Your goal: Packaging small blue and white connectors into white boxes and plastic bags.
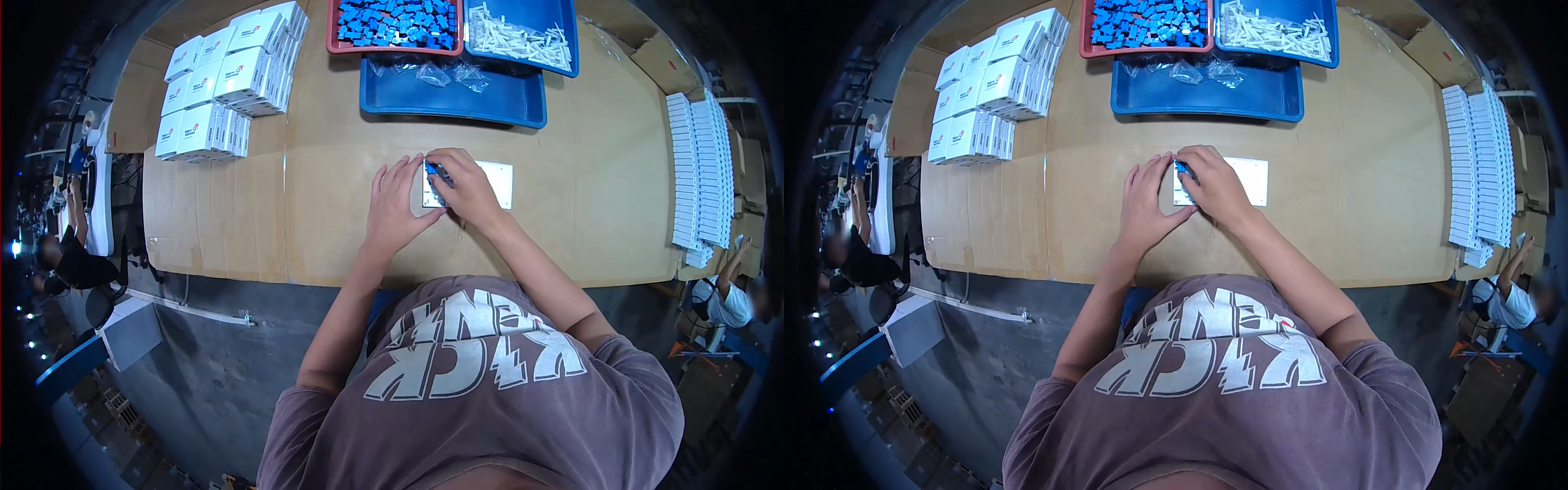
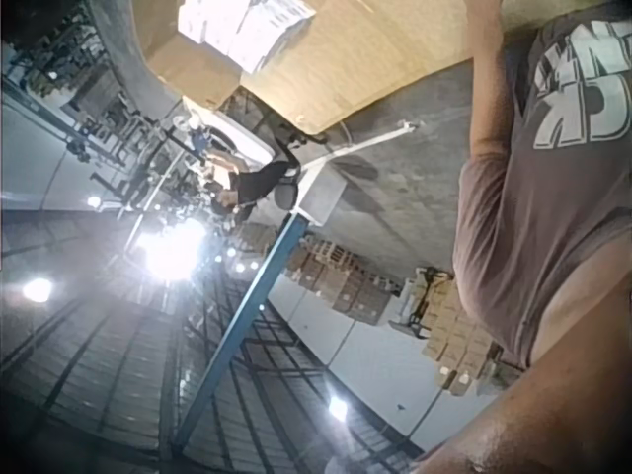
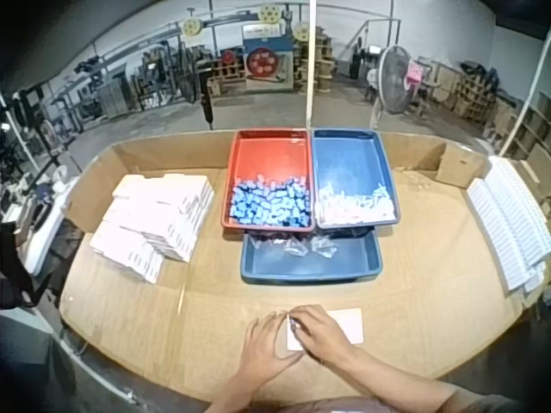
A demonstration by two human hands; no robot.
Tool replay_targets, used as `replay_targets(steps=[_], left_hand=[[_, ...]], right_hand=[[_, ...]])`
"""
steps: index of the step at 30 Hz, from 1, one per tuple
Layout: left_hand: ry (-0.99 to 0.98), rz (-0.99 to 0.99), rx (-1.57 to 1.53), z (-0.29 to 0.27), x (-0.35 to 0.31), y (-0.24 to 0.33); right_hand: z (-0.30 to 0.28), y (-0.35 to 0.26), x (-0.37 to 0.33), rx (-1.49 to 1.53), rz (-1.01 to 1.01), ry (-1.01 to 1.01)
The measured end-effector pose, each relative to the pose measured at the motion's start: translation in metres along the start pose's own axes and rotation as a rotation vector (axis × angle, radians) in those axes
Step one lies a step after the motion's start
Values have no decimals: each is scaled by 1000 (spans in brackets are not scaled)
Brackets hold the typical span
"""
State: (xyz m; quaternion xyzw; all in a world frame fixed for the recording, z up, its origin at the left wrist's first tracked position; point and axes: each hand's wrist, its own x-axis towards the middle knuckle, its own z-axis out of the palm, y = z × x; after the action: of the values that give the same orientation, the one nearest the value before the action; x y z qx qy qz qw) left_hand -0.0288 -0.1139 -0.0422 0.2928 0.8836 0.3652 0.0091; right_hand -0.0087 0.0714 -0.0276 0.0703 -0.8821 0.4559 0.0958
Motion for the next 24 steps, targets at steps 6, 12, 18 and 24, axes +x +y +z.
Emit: replay_targets(steps=[6,12,18,24], left_hand=[[-10,-7,-9,0,1,-2],[-5,6,-11,0,1,-3],[-9,0,-4,1,0,-3],[-15,6,-10,0,1,-2]], right_hand=[[0,0,3,-65,-9,-1],[2,2,0,-112,-1,12],[0,-1,-1,-152,-20,16],[1,0,-1,-204,12,-29]])
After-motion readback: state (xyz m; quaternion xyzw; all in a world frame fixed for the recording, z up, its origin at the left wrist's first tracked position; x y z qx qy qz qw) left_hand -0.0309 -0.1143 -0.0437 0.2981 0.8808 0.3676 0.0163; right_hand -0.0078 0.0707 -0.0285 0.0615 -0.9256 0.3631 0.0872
